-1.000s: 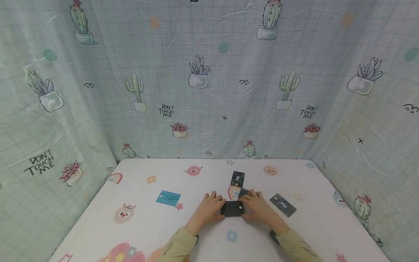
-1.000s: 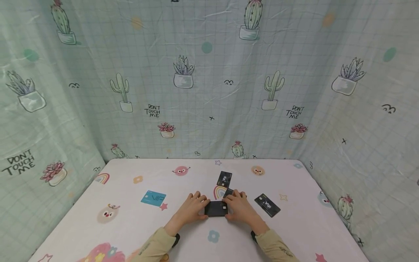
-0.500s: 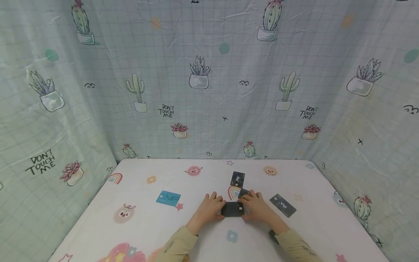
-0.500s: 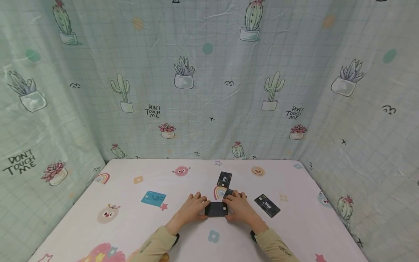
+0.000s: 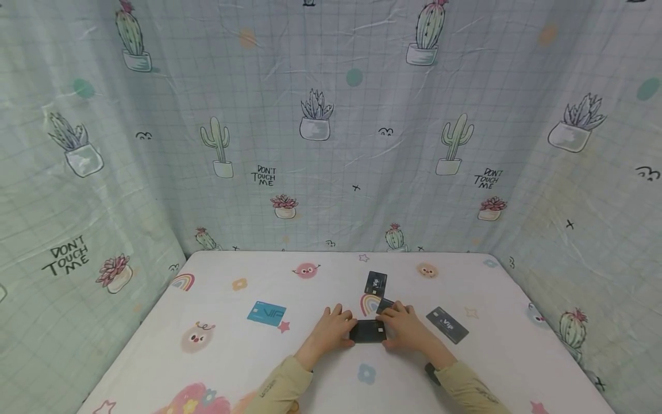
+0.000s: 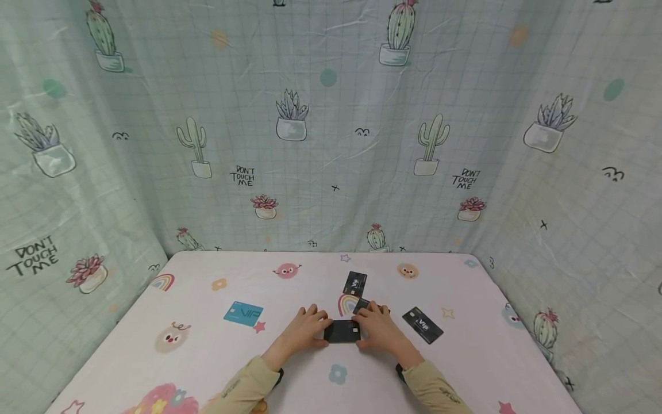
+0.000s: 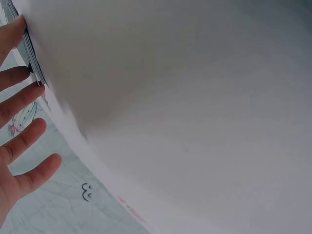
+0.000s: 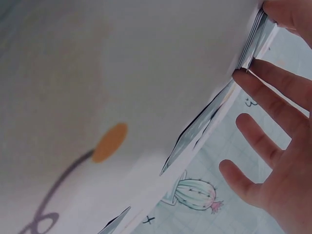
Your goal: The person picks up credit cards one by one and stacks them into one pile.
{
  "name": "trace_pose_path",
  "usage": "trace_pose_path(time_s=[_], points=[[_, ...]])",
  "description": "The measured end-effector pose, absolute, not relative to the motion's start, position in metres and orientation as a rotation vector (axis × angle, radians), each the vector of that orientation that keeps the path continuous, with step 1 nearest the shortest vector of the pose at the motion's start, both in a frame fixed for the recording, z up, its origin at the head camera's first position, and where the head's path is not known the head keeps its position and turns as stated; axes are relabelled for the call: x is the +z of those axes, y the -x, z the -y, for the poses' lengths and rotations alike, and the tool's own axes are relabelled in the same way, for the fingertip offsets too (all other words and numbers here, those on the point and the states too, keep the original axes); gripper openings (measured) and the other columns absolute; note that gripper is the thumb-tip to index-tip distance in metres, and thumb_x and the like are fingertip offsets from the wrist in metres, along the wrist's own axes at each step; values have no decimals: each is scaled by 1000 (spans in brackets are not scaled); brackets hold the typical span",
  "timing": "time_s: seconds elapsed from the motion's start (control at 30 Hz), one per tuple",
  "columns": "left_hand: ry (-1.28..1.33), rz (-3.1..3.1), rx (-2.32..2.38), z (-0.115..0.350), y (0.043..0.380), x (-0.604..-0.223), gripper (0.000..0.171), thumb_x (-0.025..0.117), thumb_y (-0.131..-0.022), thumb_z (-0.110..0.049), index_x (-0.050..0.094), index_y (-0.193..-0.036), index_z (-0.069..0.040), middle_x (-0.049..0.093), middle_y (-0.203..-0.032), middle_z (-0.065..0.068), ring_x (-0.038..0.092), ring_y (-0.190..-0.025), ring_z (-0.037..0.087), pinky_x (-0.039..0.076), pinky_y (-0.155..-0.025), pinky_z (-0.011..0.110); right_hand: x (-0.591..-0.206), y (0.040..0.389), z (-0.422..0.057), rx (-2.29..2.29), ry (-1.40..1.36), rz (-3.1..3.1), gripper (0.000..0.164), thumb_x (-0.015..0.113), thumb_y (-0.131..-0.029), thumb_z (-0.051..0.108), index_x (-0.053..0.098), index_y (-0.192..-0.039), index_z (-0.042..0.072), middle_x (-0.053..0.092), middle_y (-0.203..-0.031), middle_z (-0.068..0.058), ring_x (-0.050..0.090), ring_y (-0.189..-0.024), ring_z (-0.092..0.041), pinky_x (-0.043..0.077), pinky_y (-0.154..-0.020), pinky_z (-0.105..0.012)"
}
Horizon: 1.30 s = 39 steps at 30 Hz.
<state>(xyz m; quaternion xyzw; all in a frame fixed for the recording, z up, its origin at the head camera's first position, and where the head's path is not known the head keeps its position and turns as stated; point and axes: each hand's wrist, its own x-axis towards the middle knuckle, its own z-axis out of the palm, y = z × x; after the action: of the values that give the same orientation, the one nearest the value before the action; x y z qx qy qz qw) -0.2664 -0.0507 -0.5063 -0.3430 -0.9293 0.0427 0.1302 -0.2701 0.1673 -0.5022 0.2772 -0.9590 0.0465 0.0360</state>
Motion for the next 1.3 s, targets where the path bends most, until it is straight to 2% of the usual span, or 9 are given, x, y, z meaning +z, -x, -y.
trace_pose_path(time_s=[0.57,1.3], points=[[997,2676,171,50,267,-505,41,69,-69,-47,62,-101,-23,58,-96,-6,44,-85,13,40,-71,31,-499,271,-167,171,-812,2988,54,72,-67,40,60,-113,15,58,-108,0,40,-95,-18,35,-85,-49],[1001,2704,128,51,267,-505,42,68,-70,-47,60,-104,-23,59,-97,-5,43,-84,13,38,-69,29,-503,273,-167,174,-841,2973,52,72,-65,40,61,-111,16,57,-104,2,39,-92,-17,36,-83,-47]])
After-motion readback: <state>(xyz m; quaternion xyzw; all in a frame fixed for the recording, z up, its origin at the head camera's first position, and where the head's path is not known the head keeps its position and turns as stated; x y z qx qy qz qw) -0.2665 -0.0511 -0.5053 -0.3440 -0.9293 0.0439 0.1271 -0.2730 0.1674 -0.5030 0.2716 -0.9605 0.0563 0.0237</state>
